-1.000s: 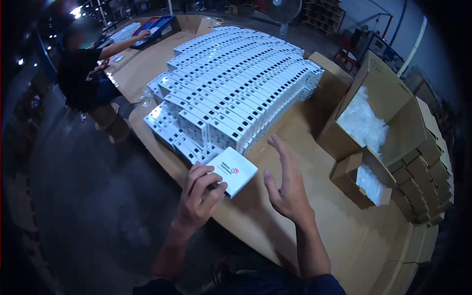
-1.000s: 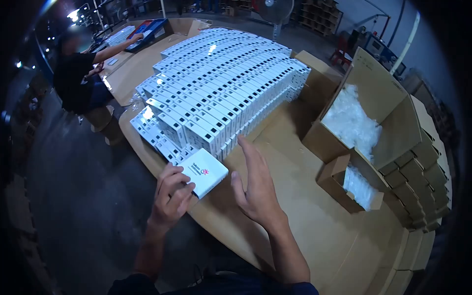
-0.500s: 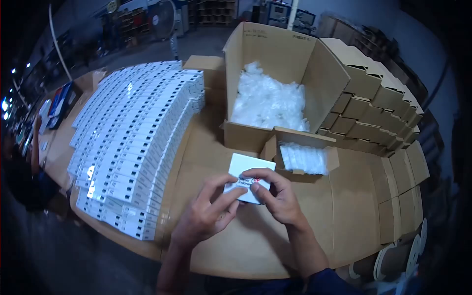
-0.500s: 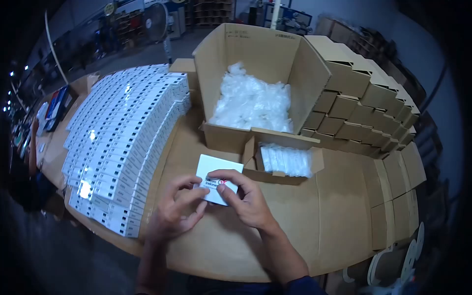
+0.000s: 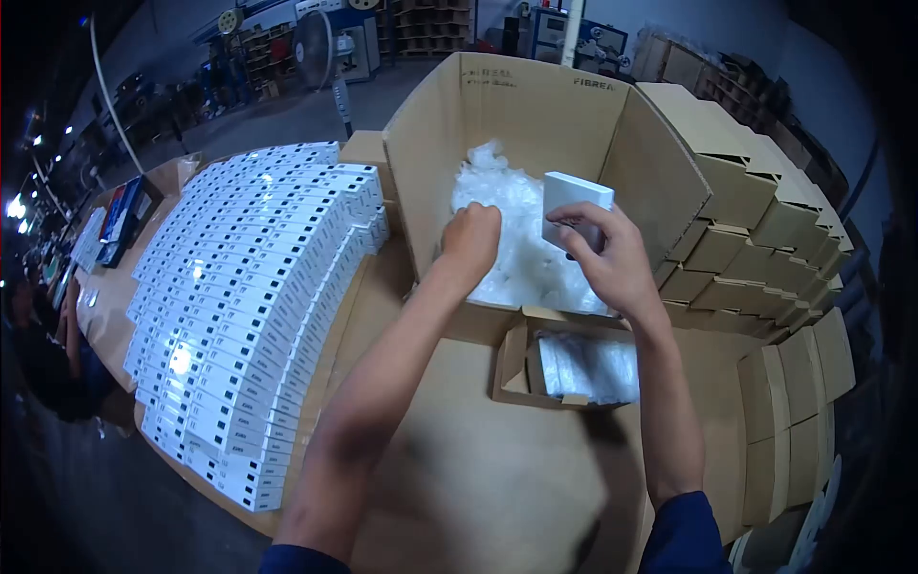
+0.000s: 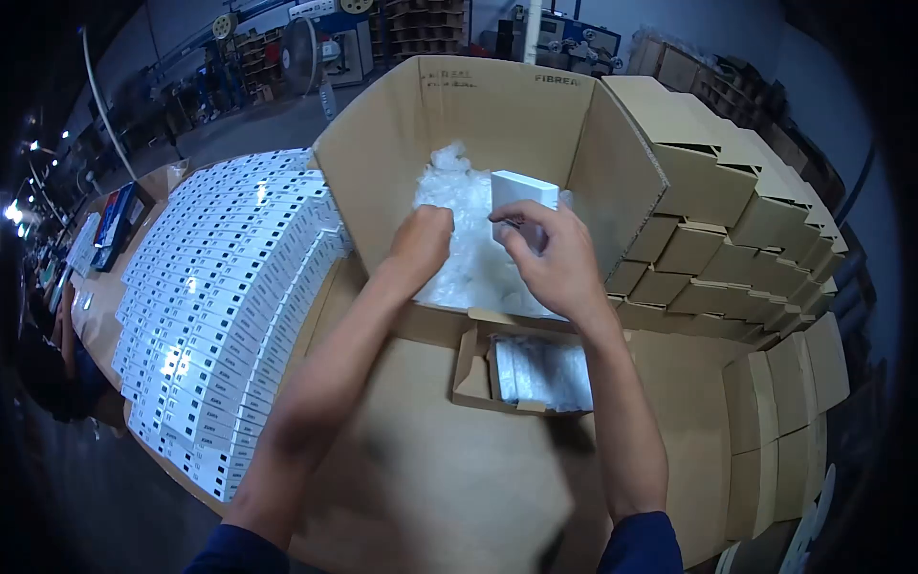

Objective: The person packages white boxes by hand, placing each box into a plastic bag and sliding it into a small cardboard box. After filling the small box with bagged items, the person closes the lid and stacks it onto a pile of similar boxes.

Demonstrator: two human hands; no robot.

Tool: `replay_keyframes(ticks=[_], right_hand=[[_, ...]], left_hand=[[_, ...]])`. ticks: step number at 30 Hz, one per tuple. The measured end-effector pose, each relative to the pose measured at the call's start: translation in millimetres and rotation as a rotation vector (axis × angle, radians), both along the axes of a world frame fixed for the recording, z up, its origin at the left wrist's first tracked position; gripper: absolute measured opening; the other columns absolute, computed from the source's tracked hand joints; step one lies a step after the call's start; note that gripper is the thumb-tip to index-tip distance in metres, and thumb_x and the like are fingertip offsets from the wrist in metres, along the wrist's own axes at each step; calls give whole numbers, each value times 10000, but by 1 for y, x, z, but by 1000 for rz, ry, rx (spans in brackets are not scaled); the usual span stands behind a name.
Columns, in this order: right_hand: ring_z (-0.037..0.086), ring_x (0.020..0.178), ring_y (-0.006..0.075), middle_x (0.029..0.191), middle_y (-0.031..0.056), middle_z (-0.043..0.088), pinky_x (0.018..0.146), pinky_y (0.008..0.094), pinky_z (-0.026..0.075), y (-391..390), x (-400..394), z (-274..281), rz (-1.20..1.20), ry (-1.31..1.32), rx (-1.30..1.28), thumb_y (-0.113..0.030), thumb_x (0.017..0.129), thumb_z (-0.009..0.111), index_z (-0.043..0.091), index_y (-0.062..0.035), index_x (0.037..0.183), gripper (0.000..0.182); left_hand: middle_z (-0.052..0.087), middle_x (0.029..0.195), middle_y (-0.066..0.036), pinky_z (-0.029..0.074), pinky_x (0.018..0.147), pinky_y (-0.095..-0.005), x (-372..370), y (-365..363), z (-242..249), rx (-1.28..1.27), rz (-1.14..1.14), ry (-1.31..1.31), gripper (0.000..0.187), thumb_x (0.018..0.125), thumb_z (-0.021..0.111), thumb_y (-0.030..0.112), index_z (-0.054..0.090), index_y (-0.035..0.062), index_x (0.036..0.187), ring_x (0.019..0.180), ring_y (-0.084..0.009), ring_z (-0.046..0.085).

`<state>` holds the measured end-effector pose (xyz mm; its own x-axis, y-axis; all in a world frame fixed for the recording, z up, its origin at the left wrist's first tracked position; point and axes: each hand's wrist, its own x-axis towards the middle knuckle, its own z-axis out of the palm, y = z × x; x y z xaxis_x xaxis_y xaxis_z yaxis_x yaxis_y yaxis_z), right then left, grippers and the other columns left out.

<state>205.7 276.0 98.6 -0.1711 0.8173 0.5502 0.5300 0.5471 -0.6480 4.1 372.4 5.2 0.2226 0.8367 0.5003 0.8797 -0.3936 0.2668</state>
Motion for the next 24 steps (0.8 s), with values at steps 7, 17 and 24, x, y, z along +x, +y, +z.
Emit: replay_keyframes(ticks=[7, 17, 24], right_hand=[[584, 1247, 413, 1357, 202, 581, 1034, 466, 510, 32, -1, -3, -43, -314, 128, -139, 773, 853, 766, -77, 1106, 350], [665, 932, 422, 1017, 278, 675, 973, 508, 494, 1, -14, 3, -15, -60, 32, -193, 952, 712, 758, 24, 962, 222], [631, 928, 321, 993, 226, 637, 906, 424, 483, -79, -19, 10, 92, 100, -9, -210, 1008, 651, 720, 51, 918, 285]], left_hand=[[736, 938, -126, 588, 711, -339, -8, -38, 70, -348, -149, -722, 167, 967, 690, 120, 740, -4, 1067, 881, -183, 713], [631, 1157, -66, 531, 808, -274, -9, -77, 70, -227, -496, -972, 313, 1006, 691, 156, 643, -4, 1271, 986, -114, 608], [660, 852, -15, 497, 603, -258, 5, -155, 66, -168, -367, -1191, 225, 1044, 631, 174, 665, -33, 1125, 653, -69, 567]])
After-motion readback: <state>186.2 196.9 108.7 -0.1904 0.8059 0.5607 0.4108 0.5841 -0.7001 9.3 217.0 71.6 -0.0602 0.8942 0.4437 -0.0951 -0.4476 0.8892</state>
